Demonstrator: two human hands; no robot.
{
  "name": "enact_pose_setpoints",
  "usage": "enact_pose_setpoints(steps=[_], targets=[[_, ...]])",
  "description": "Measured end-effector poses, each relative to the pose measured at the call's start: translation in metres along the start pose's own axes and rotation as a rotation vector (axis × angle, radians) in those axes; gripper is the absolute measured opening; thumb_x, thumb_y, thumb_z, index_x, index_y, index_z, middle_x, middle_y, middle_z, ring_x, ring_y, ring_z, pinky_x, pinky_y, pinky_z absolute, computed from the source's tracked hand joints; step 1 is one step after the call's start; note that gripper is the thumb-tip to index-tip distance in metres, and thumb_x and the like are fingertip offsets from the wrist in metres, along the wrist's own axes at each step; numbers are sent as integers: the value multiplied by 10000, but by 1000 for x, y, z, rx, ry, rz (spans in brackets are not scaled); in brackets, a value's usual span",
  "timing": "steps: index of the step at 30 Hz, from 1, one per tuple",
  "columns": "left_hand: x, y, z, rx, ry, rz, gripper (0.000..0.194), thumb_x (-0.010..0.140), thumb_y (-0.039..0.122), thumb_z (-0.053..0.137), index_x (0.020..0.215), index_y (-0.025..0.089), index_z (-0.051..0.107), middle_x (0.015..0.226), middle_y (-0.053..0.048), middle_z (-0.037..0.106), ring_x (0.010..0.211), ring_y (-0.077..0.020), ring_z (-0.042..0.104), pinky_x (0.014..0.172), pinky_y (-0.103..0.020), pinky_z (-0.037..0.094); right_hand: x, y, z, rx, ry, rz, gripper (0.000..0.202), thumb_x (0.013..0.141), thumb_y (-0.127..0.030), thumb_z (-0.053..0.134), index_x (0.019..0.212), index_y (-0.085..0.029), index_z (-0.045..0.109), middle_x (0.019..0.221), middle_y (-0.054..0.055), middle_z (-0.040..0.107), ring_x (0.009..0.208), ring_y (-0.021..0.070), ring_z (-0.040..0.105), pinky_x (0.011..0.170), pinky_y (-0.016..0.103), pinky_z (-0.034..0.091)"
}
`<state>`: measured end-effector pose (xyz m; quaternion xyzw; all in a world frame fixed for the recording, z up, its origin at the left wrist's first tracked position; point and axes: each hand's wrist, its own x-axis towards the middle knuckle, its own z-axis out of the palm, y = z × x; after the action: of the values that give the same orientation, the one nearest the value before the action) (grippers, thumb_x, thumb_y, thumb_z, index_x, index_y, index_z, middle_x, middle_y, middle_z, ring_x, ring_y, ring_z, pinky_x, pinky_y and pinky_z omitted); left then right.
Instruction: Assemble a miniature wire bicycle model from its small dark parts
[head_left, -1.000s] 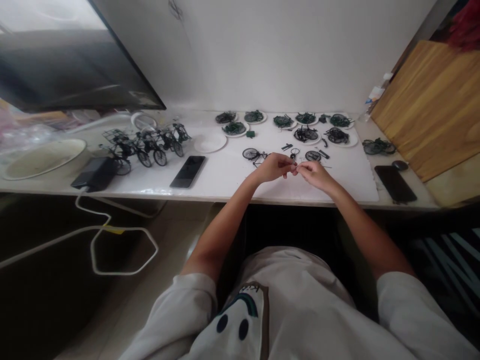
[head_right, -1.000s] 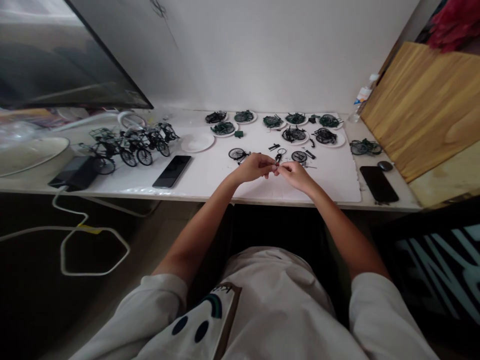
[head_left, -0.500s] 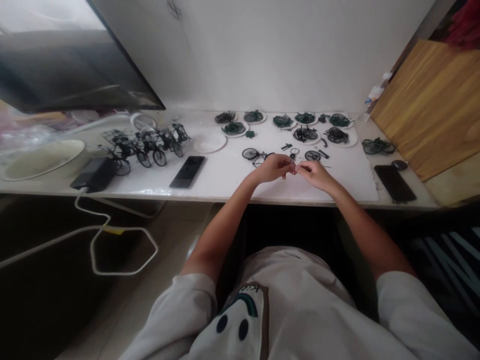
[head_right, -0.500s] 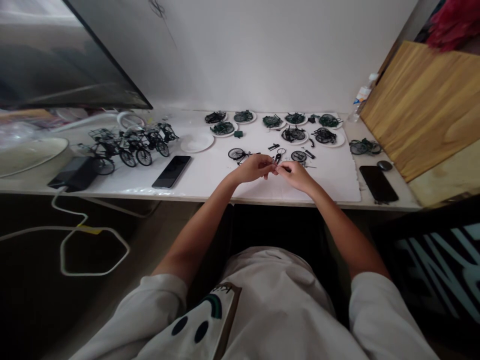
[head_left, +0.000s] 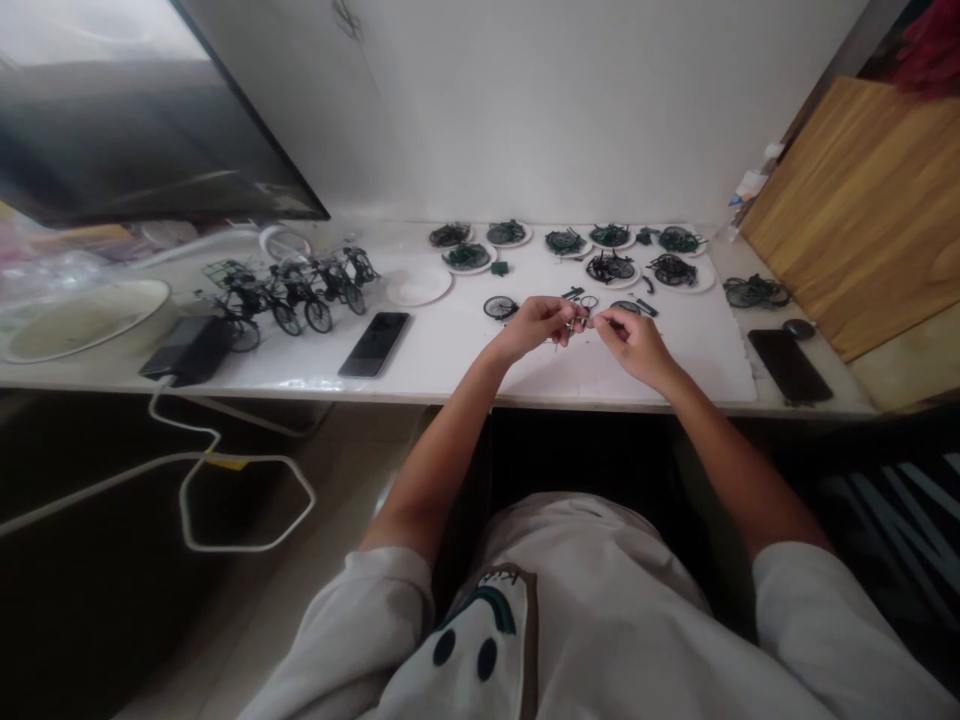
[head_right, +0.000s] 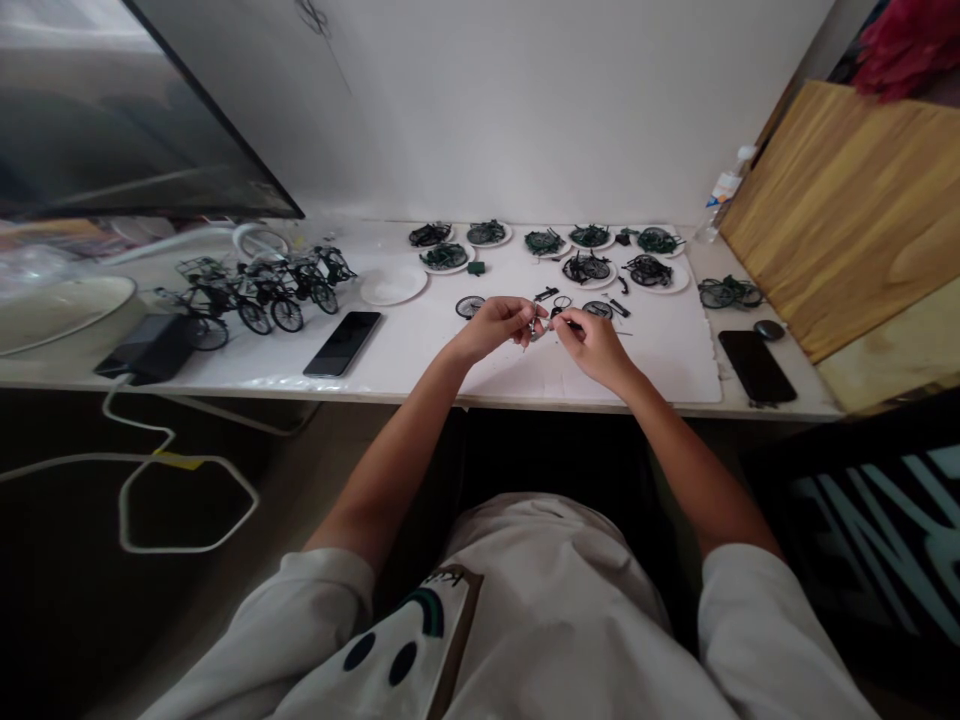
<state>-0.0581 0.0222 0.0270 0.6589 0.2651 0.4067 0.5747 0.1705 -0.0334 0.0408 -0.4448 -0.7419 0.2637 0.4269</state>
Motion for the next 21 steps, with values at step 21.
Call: enact_pose_setpoints(steps=[21], targets=[[2,-6,-3,-79,-28,-31,580,864,683,870,963,120,770,838,-63,739,556,-54,559,536,-208,407,-1,1,3,-14,59,-99,405,1033,-566,639,1041,-191,790,963,83,795,726,184,650,696,314,527]])
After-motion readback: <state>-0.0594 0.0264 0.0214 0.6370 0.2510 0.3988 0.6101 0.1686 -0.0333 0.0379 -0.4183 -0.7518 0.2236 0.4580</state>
